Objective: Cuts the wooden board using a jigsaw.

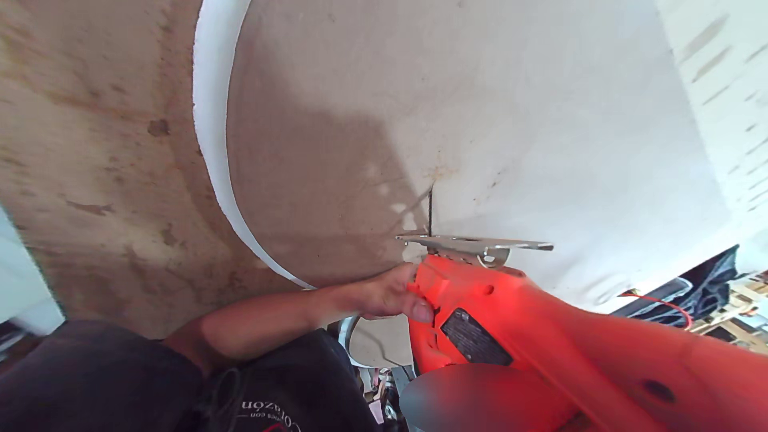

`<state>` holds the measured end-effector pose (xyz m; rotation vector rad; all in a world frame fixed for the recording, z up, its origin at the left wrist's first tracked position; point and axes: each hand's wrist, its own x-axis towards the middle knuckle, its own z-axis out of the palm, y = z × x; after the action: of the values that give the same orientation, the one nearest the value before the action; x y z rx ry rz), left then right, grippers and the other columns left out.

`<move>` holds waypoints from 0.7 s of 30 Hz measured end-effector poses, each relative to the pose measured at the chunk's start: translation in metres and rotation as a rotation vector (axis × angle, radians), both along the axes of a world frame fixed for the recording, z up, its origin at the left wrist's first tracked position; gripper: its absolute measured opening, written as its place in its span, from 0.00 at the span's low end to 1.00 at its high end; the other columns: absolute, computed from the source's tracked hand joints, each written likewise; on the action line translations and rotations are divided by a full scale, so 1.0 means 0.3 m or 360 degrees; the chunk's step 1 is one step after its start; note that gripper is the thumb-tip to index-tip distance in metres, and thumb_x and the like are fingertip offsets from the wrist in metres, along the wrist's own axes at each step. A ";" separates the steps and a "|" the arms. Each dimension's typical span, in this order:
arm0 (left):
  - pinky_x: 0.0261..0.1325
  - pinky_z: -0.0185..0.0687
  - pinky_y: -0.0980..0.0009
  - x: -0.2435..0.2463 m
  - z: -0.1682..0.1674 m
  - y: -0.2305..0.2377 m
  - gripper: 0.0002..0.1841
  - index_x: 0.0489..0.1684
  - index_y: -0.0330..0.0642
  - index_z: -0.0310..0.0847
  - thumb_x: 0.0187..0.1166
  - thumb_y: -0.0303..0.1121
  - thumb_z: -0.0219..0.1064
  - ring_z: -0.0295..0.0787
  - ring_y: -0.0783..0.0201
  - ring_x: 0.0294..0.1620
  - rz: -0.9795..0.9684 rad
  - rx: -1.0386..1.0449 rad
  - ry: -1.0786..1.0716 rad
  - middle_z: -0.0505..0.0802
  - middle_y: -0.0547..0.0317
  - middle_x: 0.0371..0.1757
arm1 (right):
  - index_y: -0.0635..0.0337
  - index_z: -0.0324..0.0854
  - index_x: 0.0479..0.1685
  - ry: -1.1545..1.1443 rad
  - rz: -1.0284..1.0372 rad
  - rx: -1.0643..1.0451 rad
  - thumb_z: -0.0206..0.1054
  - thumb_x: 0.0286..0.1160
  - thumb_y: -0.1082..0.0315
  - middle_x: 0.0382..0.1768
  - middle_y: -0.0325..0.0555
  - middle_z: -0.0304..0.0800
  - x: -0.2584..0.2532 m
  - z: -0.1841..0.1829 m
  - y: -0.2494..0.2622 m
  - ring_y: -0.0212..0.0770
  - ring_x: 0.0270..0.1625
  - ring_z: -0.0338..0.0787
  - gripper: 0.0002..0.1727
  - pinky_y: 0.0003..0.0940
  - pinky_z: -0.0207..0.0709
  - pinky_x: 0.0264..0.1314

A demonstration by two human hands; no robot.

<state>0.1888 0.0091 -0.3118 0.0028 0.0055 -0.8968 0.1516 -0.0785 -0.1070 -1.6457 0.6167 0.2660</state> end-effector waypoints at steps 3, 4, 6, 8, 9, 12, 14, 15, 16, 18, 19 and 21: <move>0.58 0.86 0.78 0.000 0.004 0.004 0.22 0.57 0.56 0.82 0.73 0.56 0.75 0.89 0.82 0.55 -0.0025 0.0011 -0.0011 0.94 0.80 0.51 | 0.50 0.84 0.39 -0.0003 -0.0001 0.0003 0.71 0.73 0.71 0.36 0.31 0.88 0.005 0.001 0.001 0.28 0.44 0.88 0.04 0.28 0.83 0.58; 0.58 0.86 0.78 0.001 0.005 0.005 0.22 0.58 0.56 0.82 0.73 0.56 0.75 0.90 0.82 0.55 -0.0028 0.0024 -0.0017 0.94 0.80 0.52 | 0.50 0.84 0.40 -0.0011 -0.0006 -0.0001 0.71 0.73 0.71 0.36 0.31 0.88 0.004 0.000 0.001 0.28 0.44 0.88 0.04 0.29 0.83 0.58; 0.58 0.86 0.78 -0.001 0.007 0.006 0.23 0.58 0.55 0.82 0.73 0.57 0.74 0.90 0.81 0.54 -0.0033 0.0049 -0.0012 0.94 0.79 0.51 | 0.50 0.85 0.40 -0.0040 -0.0057 -0.0005 0.73 0.71 0.71 0.35 0.31 0.89 0.000 -0.004 0.003 0.30 0.42 0.88 0.05 0.30 0.85 0.56; 0.56 0.87 0.78 -0.004 0.008 0.009 0.22 0.56 0.55 0.82 0.73 0.58 0.74 0.90 0.82 0.52 -0.0060 0.0069 0.0003 0.94 0.79 0.50 | 0.52 0.85 0.38 -0.0090 -0.0136 0.0010 0.74 0.68 0.71 0.32 0.33 0.88 -0.018 -0.018 0.010 0.32 0.40 0.89 0.04 0.32 0.84 0.53; 0.57 0.87 0.78 -0.001 0.007 0.009 0.23 0.56 0.56 0.82 0.73 0.59 0.73 0.90 0.81 0.53 -0.0063 0.0068 -0.0003 0.94 0.79 0.50 | 0.54 0.85 0.37 -0.0114 -0.0148 0.0017 0.74 0.67 0.71 0.31 0.34 0.88 -0.026 -0.024 0.009 0.32 0.40 0.89 0.05 0.33 0.84 0.52; 0.58 0.87 0.77 -0.002 0.011 0.007 0.23 0.58 0.56 0.82 0.73 0.59 0.73 0.90 0.81 0.54 -0.0073 0.0041 -0.0005 0.94 0.79 0.51 | 0.55 0.84 0.40 -0.0150 0.0025 -0.0003 0.74 0.70 0.70 0.35 0.38 0.89 -0.037 -0.018 -0.026 0.35 0.43 0.90 0.05 0.34 0.86 0.55; 0.52 0.87 0.79 0.001 0.011 0.009 0.24 0.53 0.55 0.82 0.71 0.61 0.74 0.91 0.81 0.49 -0.0129 0.0105 0.0017 0.94 0.79 0.47 | 0.59 0.85 0.38 -0.0224 0.0118 -0.0007 0.77 0.66 0.70 0.34 0.46 0.91 -0.032 -0.030 -0.069 0.44 0.41 0.93 0.07 0.44 0.90 0.53; 0.50 0.87 0.80 0.000 0.012 0.006 0.25 0.52 0.54 0.83 0.70 0.62 0.74 0.91 0.82 0.47 -0.0137 0.0118 0.0023 0.94 0.79 0.45 | 0.59 0.85 0.37 -0.0236 0.0134 -0.0014 0.78 0.66 0.70 0.34 0.46 0.91 -0.030 -0.032 -0.076 0.45 0.40 0.93 0.07 0.44 0.90 0.51; 0.49 0.87 0.80 0.002 0.008 0.002 0.25 0.51 0.54 0.83 0.70 0.63 0.74 0.91 0.81 0.47 -0.0130 0.0108 0.0028 0.94 0.78 0.45 | 0.59 0.84 0.36 -0.0233 0.0132 -0.0018 0.77 0.66 0.71 0.33 0.45 0.90 -0.023 -0.034 -0.073 0.44 0.39 0.92 0.06 0.43 0.90 0.50; 0.48 0.87 0.80 0.014 0.010 0.001 0.26 0.49 0.54 0.83 0.69 0.64 0.74 0.92 0.81 0.46 -0.0136 0.0107 0.0046 0.95 0.77 0.44 | 0.53 0.81 0.36 -0.0126 0.0140 -0.0041 0.73 0.71 0.70 0.33 0.37 0.87 -0.004 -0.027 -0.046 0.34 0.41 0.89 0.05 0.32 0.86 0.54; 0.48 0.87 0.80 0.022 0.012 0.003 0.26 0.49 0.55 0.82 0.68 0.64 0.75 0.91 0.82 0.46 -0.0140 0.0126 0.0039 0.94 0.79 0.43 | 0.52 0.81 0.36 -0.0097 0.0139 -0.0038 0.73 0.71 0.70 0.32 0.35 0.87 0.003 -0.027 -0.041 0.33 0.41 0.89 0.05 0.31 0.85 0.54; 0.52 0.86 0.81 0.022 0.014 0.012 0.25 0.51 0.56 0.83 0.69 0.63 0.74 0.90 0.83 0.49 -0.0117 0.0140 0.0009 0.94 0.81 0.45 | 0.56 0.84 0.37 -0.0171 0.0162 0.0013 0.76 0.68 0.72 0.34 0.42 0.90 -0.027 -0.039 -0.064 0.41 0.42 0.92 0.06 0.41 0.88 0.55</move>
<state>0.1953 0.0128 -0.3076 0.0832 0.0504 -0.9693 0.1435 -0.0978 -0.1187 -1.6741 0.4509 0.2516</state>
